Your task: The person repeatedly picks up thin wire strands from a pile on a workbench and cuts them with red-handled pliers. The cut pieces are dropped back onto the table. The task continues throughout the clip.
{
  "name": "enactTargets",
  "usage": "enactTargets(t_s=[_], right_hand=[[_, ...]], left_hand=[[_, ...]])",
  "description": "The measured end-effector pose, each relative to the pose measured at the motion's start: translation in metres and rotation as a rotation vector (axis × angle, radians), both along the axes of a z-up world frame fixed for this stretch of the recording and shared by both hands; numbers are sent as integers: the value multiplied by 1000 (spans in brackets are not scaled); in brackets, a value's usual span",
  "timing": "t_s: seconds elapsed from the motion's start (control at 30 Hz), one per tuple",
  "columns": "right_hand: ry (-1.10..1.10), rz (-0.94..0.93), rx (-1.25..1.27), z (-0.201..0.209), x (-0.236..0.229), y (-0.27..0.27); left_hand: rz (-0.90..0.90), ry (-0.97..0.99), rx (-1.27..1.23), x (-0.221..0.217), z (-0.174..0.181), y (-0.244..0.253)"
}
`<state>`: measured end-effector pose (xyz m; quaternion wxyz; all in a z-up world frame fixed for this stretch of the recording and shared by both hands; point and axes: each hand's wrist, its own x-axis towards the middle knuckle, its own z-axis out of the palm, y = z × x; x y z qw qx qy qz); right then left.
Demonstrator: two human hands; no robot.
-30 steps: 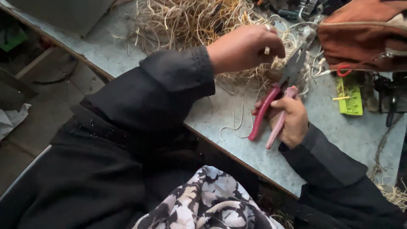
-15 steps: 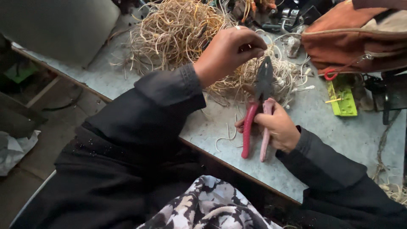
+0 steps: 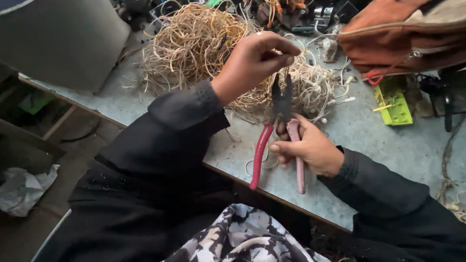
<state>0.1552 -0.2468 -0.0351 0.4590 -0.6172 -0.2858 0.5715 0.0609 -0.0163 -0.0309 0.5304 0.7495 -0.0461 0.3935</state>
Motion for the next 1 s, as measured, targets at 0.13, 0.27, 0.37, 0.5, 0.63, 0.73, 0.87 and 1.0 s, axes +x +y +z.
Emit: enactTargets(t_s=[0.13,0.27,0.37,0.5,0.63,0.73,0.87,1.0], right_hand=[[51,1,14,-13,11,-7],[320,88,347,-19,21,-7],[174,-90,241,-13,18,-3],[264,63,386,4,10,1],[377,129,420,16,9,4],[435,120,409,15,10,4],[480,81,371,11,12,3],[490,38,328,10,13,1]], left_hand=[[-43,-34,-56,-6,7,-7],[-3,-3,98,-13,19,-14],[15,22,196,-18,26,-19],[-82,37,140,-18,29,-22],[-63,21,218,-19,29,-21],[-114,59,194,-19,28,-22],[-124,24,221,-18,28,-20],[-155,31,208,-18,27,-19]])
